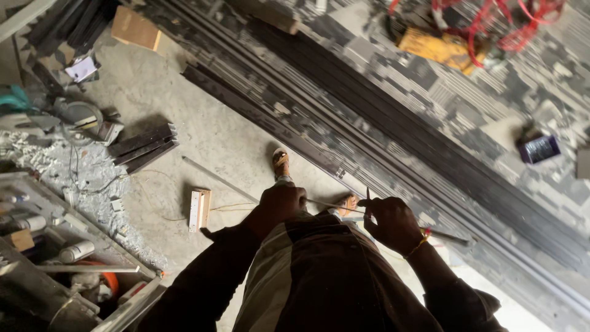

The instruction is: The person handles long dark metal strips on a work surface, measures them with a tape measure, marks them with a pencil, and uses a try square and hammer while aligning the strips. The person repositions the strips and repeats measuring and marking along their length.

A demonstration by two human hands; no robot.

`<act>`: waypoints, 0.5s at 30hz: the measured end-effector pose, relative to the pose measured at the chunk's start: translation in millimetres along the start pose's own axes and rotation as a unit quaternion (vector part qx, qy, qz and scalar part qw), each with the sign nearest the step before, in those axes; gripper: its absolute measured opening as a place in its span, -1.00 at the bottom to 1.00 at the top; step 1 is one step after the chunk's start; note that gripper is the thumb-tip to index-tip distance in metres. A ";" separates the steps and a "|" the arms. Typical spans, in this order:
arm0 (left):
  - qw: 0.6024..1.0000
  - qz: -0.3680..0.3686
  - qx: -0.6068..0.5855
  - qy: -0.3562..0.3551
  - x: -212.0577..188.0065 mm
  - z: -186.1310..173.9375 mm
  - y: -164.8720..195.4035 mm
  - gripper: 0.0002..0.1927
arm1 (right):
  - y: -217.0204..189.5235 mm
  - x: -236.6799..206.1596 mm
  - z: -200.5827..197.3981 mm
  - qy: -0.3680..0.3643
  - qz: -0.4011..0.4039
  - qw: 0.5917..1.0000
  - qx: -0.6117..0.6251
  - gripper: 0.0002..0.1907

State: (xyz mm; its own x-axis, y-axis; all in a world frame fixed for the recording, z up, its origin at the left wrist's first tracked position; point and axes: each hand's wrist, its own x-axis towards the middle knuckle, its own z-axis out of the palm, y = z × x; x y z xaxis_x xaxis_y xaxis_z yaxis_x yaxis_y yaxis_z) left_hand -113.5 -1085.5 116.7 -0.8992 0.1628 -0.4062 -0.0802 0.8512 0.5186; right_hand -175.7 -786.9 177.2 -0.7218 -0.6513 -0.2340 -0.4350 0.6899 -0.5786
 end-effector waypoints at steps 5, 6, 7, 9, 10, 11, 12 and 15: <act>0.992 0.023 -0.122 0.026 -7.8 -35.0 -87.7 -0.77 | -69.9 108.8 3.9 -0.132 -0.038 0.988 -0.069 -0.77; 0.990 0.007 -0.140 0.017 -7.6 -40.0 -107.3 -0.76 | -83.3 135.5 4.2 -0.146 -0.062 0.986 -0.050 -0.74; 0.987 -0.008 -0.159 0.007 -6.8 -42.3 -125.9 -0.73 | -94.0 163.1 3.3 -0.160 -0.084 0.983 -0.030 -0.71; 0.982 -0.069 -0.174 -0.042 -6.9 -42.6 -162.4 -0.67 | -107.1 225.0 -2.2 -0.140 -0.121 0.983 -0.017 -0.66; 0.976 -0.116 -0.168 -0.079 -8.9 -40.3 -180.6 -0.63 | -108.4 259.0 -7.7 -0.106 -0.138 0.984 -0.023 -0.64; 0.967 -0.119 -0.215 -0.071 -13.4 -38.1 -201.0 -0.65 | -108.5 295.0 -13.7 -0.073 -0.157 0.985 -0.030 -0.61; 0.956 -0.121 -0.261 -0.062 -17.2 -35.0 -221.3 -0.66 | -103.5 334.9 -24.6 -0.026 -0.144 0.989 -0.031 -0.66; 0.948 -0.145 -0.282 0.007 -42.0 -13.2 -268.6 -0.68 | -80.1 448.7 -63.2 0.073 -0.132 0.989 -0.009 -0.84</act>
State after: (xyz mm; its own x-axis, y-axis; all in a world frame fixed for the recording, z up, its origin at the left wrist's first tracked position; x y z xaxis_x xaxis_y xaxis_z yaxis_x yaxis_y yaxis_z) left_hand -59.9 -1327.6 4.4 -0.8095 -0.0480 -0.5852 -0.5390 0.4560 0.7082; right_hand -498.8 -1114.5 168.0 -0.6511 -0.7580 0.0387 -0.6273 0.5087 -0.5897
